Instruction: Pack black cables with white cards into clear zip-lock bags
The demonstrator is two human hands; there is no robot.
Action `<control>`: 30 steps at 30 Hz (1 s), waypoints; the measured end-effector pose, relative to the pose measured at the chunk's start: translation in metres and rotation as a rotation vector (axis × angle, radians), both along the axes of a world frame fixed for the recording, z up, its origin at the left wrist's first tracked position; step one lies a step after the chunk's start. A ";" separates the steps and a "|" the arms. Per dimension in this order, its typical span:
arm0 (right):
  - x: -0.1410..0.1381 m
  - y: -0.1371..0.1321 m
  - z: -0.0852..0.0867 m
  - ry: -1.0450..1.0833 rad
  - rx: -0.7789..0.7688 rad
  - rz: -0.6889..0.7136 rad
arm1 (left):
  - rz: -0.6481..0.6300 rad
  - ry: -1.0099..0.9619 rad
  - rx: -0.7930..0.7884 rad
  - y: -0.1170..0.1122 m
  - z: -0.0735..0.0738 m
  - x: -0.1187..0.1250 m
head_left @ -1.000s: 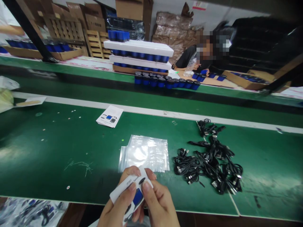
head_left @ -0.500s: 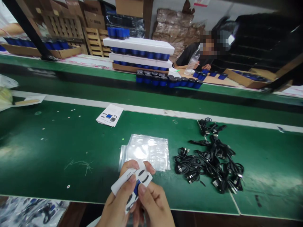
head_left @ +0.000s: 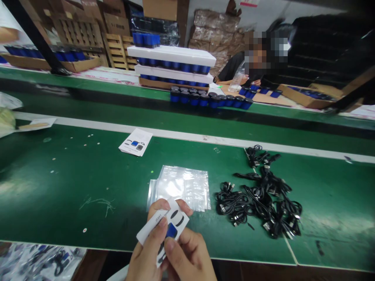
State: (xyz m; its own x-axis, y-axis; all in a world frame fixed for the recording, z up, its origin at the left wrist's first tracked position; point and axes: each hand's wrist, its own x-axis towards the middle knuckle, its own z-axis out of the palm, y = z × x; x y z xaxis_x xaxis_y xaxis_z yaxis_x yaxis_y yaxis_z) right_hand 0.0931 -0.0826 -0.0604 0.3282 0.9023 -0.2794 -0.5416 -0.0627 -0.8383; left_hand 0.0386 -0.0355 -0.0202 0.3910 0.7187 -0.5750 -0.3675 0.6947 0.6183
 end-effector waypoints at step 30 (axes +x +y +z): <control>0.005 0.005 0.007 0.034 -0.028 0.224 | -0.036 0.126 0.065 0.011 0.005 0.001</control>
State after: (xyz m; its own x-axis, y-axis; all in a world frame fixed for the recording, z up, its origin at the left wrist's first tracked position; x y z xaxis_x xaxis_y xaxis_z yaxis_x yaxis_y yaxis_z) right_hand 0.0980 -0.0779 -0.0531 0.1104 0.9435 -0.3126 -0.5397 -0.2072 -0.8160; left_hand 0.0396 -0.0243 -0.0147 0.3449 0.7426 -0.5741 -0.2601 0.6633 0.7017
